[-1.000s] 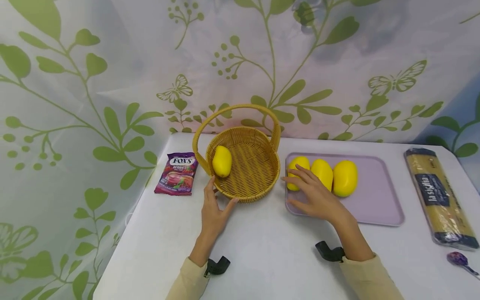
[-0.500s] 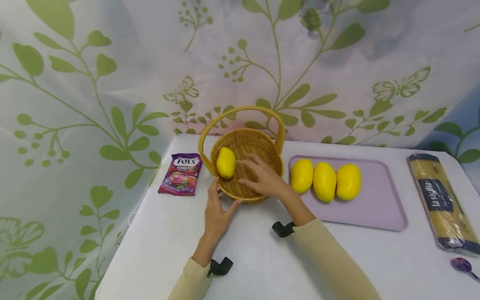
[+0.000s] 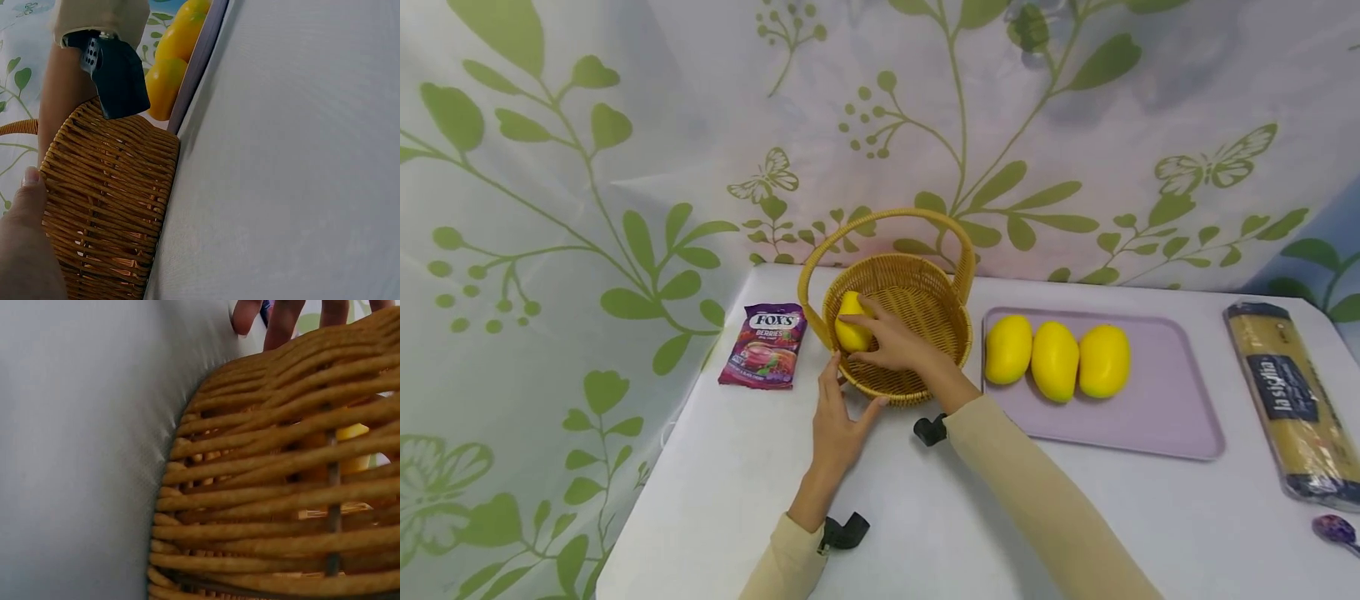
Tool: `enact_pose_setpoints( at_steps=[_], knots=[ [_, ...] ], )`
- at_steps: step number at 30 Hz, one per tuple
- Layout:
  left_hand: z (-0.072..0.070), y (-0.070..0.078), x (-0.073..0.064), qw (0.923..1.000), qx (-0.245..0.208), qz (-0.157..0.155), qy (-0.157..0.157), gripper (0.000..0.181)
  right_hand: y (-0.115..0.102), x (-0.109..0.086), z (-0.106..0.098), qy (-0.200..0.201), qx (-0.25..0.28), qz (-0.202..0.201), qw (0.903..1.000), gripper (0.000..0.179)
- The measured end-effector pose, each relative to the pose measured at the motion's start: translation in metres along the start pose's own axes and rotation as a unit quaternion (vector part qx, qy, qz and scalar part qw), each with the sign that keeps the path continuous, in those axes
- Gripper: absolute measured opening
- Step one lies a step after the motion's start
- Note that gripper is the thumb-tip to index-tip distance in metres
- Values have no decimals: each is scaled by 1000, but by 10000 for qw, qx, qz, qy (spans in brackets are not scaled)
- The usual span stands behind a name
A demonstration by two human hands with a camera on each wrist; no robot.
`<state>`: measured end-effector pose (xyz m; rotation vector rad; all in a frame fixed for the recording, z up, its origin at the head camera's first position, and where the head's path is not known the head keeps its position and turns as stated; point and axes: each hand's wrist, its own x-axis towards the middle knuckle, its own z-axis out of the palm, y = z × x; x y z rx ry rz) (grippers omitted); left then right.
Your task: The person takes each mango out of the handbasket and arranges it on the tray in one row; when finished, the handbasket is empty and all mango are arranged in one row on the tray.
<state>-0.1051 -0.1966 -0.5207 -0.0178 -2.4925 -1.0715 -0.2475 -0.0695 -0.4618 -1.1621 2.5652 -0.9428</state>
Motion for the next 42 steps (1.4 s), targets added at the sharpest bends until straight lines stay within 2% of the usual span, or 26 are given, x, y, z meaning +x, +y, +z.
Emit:
enact_pose_setpoints(
  at_steps=[13, 21, 25, 29, 34, 42],
  knots=[
    [1, 0, -1, 10000, -1, 44, 84, 96, 2, -3, 2, -101, 414, -129, 9990, 54],
    [2, -1, -1, 9999, -32, 121, 113, 96, 2, -3, 2, 18, 326, -195, 9993, 51],
    [2, -1, -1, 9999, -9, 84, 113, 96, 0, -8, -5, 263, 270, -324, 9988, 50],
    [3, 0, -1, 9999, -13, 78, 98, 96, -2, -21, -18, 615, 184, -474, 9968, 48],
    [3, 2, -2, 9999, -56, 90, 106, 96, -1, -47, -36, 1003, -10, -700, 9925, 48],
    [4, 0, -3, 9999, -106, 30, 30, 94, 6, -88, -54, 1244, -207, -635, 9900, 49]
  ],
)
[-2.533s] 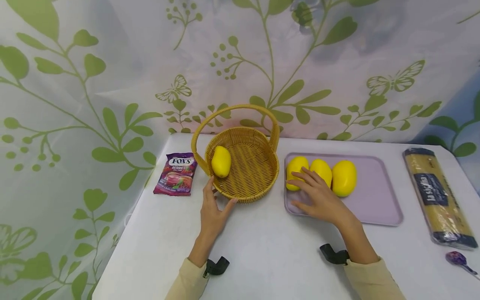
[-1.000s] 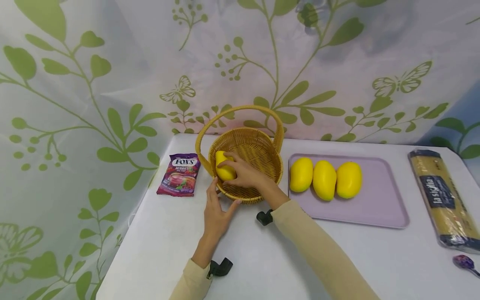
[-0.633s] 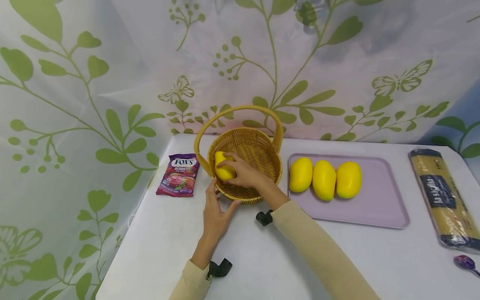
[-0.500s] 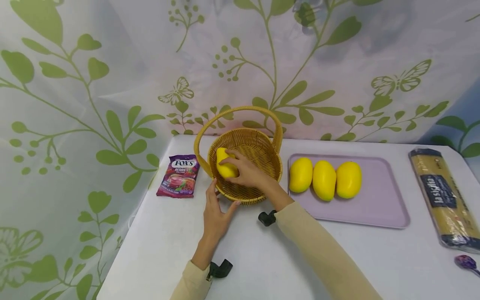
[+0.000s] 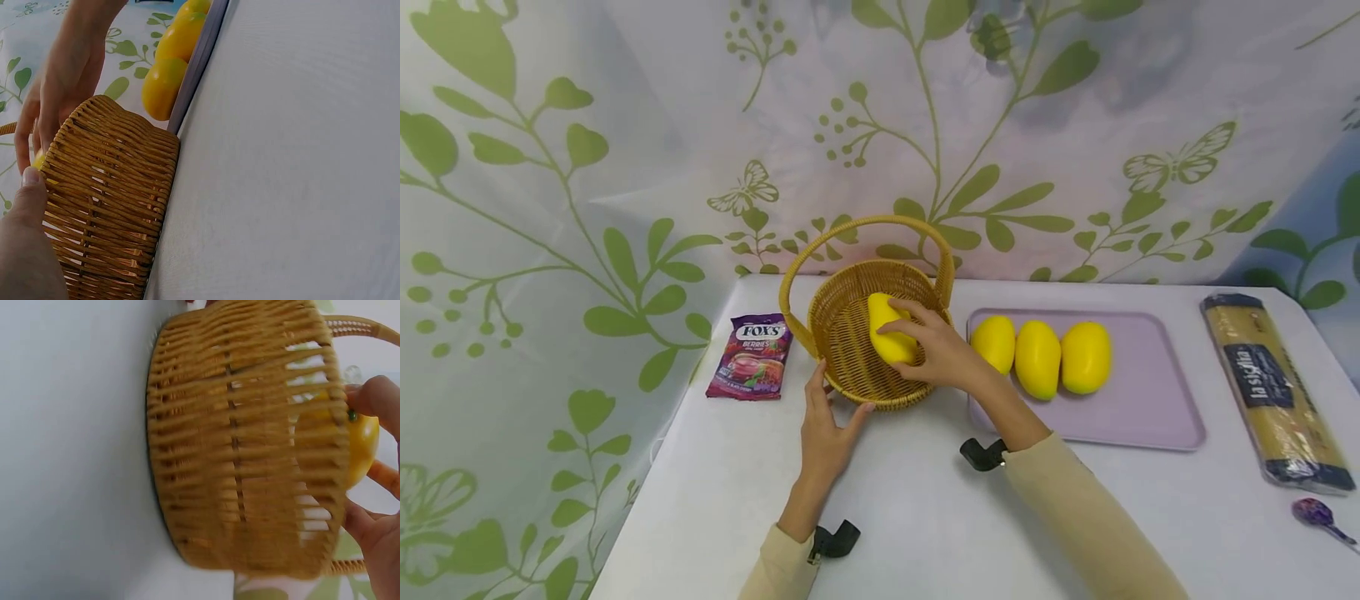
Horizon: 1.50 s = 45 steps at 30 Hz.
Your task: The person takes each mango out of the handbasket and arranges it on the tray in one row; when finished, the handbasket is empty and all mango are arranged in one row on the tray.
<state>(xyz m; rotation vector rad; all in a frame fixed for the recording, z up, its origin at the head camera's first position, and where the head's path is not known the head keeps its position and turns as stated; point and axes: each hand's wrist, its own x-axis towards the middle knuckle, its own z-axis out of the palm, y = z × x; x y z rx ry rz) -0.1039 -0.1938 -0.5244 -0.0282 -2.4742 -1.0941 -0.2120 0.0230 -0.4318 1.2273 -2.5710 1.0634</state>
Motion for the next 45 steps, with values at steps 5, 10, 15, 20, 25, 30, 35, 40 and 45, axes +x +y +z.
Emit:
enact_pose_setpoints(
  at_steps=[5, 10, 15, 20, 25, 30, 35, 40, 45],
  knots=[
    [-1, -2, 0, 10000, -69, 19, 37, 94, -1, -21, -17, 112, 5, 61, 9999, 49],
    [-3, -1, 1, 9999, -99, 4, 97, 94, -4, -46, -38, 276, -173, 132, 9994, 52],
    [-4, 1, 0, 9998, -134, 34, 126, 93, 1, -74, -58, 522, -405, 240, 9975, 54],
    [-3, 1, 1, 9998, -90, 101, 141, 93, 15, -101, -80, 920, -661, 285, 9932, 58],
    [-3, 2, 2, 9997, -100, 163, 157, 94, 31, -129, -102, 1284, -886, 414, 9869, 55],
    [-2, 1, 1, 9998, -102, 80, 152, 94, 44, -155, -123, 1473, -1089, 930, 9787, 57],
    [-1, 0, 1, 9998, -102, 103, 116, 95, 57, -186, -136, 1436, -1194, 1550, 9701, 59],
    [-1, 1, 1, 9998, -101, 127, 94, 95, 72, -210, -143, 1434, -1205, 1880, 9641, 57],
    [-1, 3, 0, 9998, -139, 76, 90, 95, 87, -225, -145, 1200, -1188, 2167, 9615, 55]
  ],
)
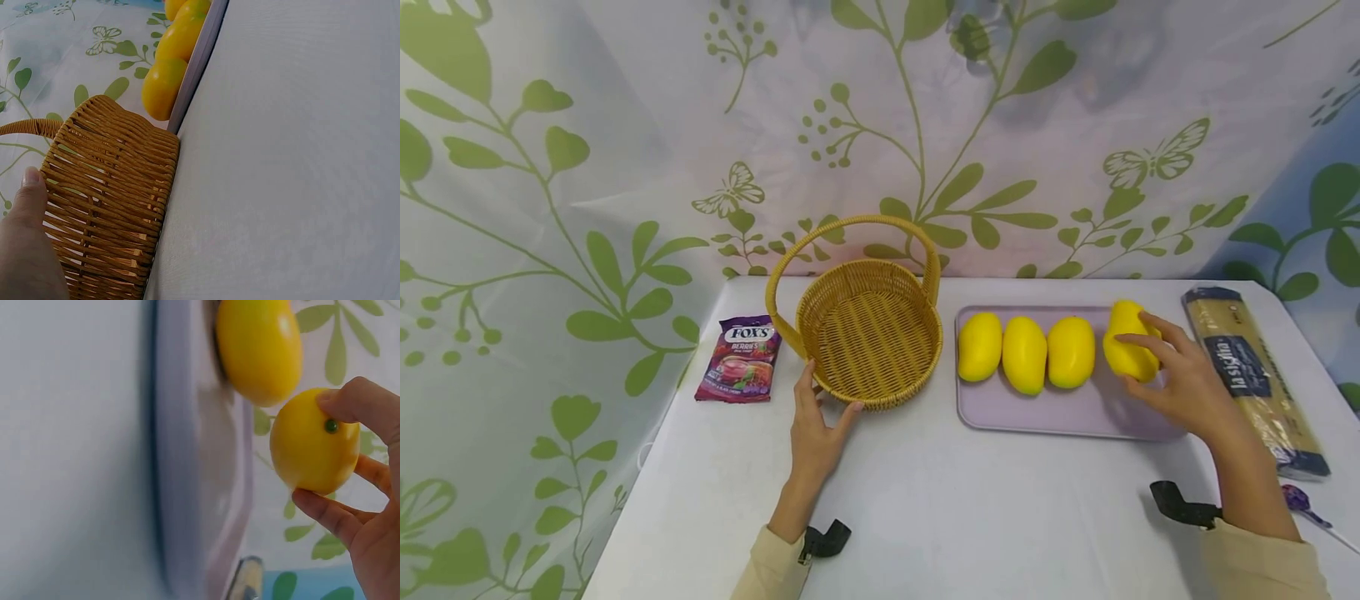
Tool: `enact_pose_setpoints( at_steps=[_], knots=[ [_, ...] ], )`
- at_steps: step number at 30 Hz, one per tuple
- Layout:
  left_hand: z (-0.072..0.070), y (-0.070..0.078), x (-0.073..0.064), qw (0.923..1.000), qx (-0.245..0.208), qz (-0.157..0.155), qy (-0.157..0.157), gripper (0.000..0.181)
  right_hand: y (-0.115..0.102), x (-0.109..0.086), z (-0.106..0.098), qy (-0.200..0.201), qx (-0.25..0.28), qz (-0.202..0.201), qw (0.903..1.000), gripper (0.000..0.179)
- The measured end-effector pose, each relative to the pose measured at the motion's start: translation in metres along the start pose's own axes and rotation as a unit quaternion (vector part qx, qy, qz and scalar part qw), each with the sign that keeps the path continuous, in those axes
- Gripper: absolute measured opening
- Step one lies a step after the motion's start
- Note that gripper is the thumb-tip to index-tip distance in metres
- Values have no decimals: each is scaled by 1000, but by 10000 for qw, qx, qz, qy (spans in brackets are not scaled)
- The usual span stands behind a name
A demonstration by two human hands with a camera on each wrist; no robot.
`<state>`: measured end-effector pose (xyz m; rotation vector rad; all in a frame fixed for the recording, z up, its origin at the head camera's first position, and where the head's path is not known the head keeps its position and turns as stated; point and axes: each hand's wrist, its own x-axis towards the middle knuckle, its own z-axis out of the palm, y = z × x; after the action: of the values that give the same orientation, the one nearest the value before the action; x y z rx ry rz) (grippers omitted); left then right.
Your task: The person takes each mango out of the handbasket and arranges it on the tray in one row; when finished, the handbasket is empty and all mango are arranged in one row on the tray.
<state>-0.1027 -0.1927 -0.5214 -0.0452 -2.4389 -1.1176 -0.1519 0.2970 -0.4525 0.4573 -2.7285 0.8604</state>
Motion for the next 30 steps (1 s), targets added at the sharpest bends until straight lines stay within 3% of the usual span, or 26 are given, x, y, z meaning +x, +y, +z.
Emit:
enact_pose_setpoints(
  at_steps=[5, 9, 14, 30],
  knots=[
    [1, -2, -1, 10000, 25, 7, -3, 94, 13, -3, 7, -511, -67, 349, 9981, 59],
    [1, -3, -2, 10000, 34, 12, 14, 93, 17, -5, 11, -731, 41, 350, 9967, 62],
    [2, -2, -1, 10000, 45, 9, 10, 94, 18, -6, 12, -719, 22, 161, 9973, 61],
    [4, -2, 1, 10000, 8, -2, -64, 94, 15, -13, 10, -862, -61, 204, 9961, 64]
  ],
)
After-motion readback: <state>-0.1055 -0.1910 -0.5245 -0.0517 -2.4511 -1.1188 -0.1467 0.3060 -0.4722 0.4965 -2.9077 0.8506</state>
